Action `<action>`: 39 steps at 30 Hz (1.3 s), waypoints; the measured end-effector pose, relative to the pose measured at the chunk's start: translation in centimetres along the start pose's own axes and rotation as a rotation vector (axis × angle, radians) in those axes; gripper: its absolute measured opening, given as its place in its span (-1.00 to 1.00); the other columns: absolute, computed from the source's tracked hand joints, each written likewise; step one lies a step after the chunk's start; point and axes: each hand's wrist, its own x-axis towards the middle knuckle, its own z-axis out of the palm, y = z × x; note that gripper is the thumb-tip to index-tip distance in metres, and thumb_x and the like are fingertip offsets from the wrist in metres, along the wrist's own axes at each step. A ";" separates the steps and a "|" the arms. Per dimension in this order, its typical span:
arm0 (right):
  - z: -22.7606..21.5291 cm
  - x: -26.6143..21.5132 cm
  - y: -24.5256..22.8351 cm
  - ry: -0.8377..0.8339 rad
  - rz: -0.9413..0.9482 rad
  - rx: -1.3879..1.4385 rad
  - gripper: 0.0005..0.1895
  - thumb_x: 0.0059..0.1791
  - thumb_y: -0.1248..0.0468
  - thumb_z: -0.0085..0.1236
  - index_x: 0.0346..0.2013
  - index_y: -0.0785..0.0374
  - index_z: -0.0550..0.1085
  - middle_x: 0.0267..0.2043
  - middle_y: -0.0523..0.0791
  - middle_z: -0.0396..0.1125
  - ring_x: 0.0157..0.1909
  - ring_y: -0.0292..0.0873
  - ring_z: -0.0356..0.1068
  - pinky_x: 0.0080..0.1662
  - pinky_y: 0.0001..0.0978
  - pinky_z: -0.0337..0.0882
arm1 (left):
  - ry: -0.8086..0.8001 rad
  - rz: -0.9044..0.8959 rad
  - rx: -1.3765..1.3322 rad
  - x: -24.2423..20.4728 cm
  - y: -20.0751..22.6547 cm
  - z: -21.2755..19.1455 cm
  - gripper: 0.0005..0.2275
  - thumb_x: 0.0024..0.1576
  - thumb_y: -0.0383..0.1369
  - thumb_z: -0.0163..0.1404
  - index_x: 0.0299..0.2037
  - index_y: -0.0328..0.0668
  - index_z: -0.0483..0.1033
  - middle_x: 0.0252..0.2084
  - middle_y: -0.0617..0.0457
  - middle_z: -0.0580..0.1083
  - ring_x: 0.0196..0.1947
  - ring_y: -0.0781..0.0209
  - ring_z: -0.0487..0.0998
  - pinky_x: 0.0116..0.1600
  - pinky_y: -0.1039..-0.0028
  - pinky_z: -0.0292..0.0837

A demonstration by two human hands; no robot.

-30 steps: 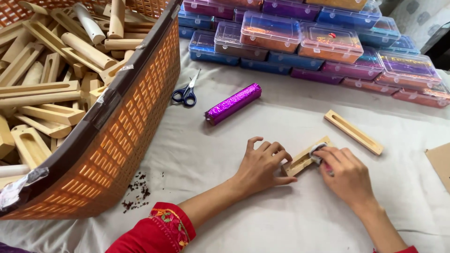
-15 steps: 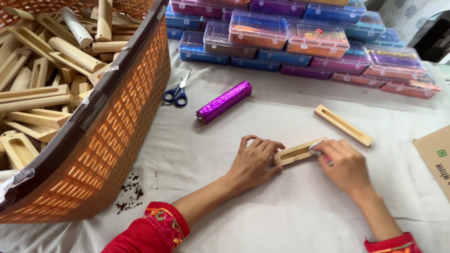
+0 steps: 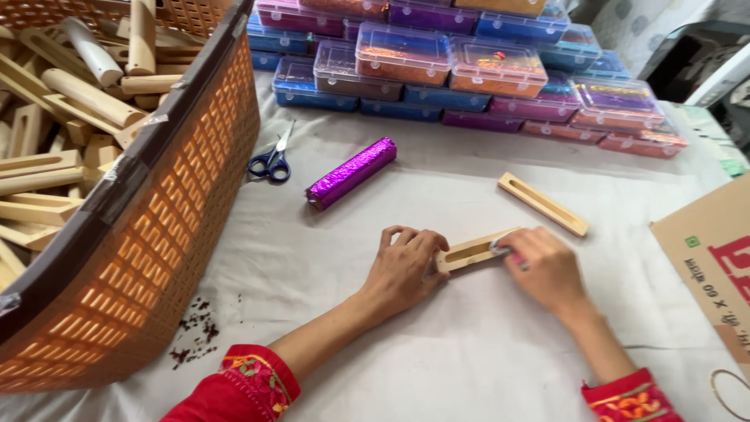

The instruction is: Cleaning and wiping wooden cylinders and rectangular cases with a cloth.

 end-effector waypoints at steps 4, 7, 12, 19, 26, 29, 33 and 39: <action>0.7 0.4 -3.8 -0.015 -0.023 0.091 -0.75 -0.18 0.41 0.19 -0.23 0.15 0.57 -0.19 -0.12 0.50 -0.11 -0.08 0.47 -0.05 -0.23 0.49 | -0.025 -0.031 -0.030 -0.1 0.0 -0.3 -0.60 0.00 -0.26 0.23 0.01 -0.12 0.43 -0.14 0.08 0.52 0.03 0.14 0.49 0.29 0.13 0.05; 0.3 0.8 -4.1 0.036 -0.205 0.161 -0.70 -0.21 0.38 0.19 -0.17 0.23 0.54 -0.14 -0.08 0.49 -0.05 -0.05 0.45 0.07 -0.14 0.45 | -0.001 -0.023 -0.007 -0.1 -0.1 0.0 -0.63 -0.01 -0.27 0.22 0.00 -0.10 0.46 -0.12 0.12 0.53 0.03 0.14 0.49 0.27 0.16 0.09; 0.4 0.3 -0.4 -0.035 0.052 0.196 -0.82 -0.14 0.43 0.19 -0.28 0.15 0.57 -0.20 -0.15 0.50 -0.08 -0.10 0.45 -0.04 -0.26 0.48 | -0.012 0.054 0.073 0.4 0.3 -0.7 -0.78 0.00 -0.23 0.21 -0.24 -0.08 0.50 -0.22 0.07 0.52 -0.03 0.09 0.48 0.20 0.20 0.13; -0.1 -0.1 -1.0 0.263 0.101 0.138 -0.72 -0.11 0.48 0.18 -0.14 0.18 0.57 -0.08 -0.12 0.49 -0.04 -0.05 0.42 -0.01 -0.24 0.46 | 0.017 0.011 -0.023 0.1 0.1 -0.5 -0.90 0.21 -0.27 0.07 -0.19 -0.06 0.53 -0.37 0.23 0.61 -0.26 0.25 0.59 0.22 0.20 0.18; 0.2 0.7 -3.7 0.077 -0.215 0.131 -0.48 -0.14 0.46 0.14 0.12 0.11 0.50 0.21 -0.15 0.42 0.10 -0.07 0.41 0.14 -0.18 0.43 | 0.076 -0.268 -0.036 0.1 -0.5 -0.3 -0.86 0.15 -0.25 0.10 -0.15 0.03 0.63 -0.11 0.09 0.58 -0.08 0.18 0.54 0.15 0.21 0.18; 1.0 0.6 -1.4 0.010 -0.118 0.104 -0.47 -0.14 0.44 0.15 0.12 0.06 0.51 0.22 -0.20 0.42 0.07 -0.07 0.40 0.13 -0.19 0.43 | 0.089 -0.148 0.061 0.2 -0.1 -0.5 -0.77 0.05 -0.17 0.17 -0.17 -0.03 0.63 0.01 0.04 0.52 0.03 0.12 0.46 0.15 0.15 0.15; 1.7 -0.1 -1.3 -0.049 0.097 0.060 -0.49 -0.08 0.42 0.12 0.17 0.08 0.51 0.24 -0.19 0.40 0.03 -0.04 0.39 0.13 -0.24 0.42 | 0.000 -0.130 0.110 0.1 0.0 -0.3 -0.65 0.00 -0.09 0.23 -0.10 -0.09 0.61 -0.10 0.07 0.51 0.03 0.11 0.45 0.20 0.09 0.12; 0.8 1.0 -5.7 -0.041 -0.238 0.193 -0.52 -0.03 0.24 0.08 0.20 0.23 0.41 0.21 -0.08 0.37 0.13 0.01 0.39 0.20 -0.11 0.34 | 0.014 -0.158 0.093 -0.3 -0.7 0.4 -0.64 0.03 -0.11 0.23 -0.05 -0.11 0.58 -0.09 0.09 0.53 0.04 0.14 0.46 0.23 0.15 0.13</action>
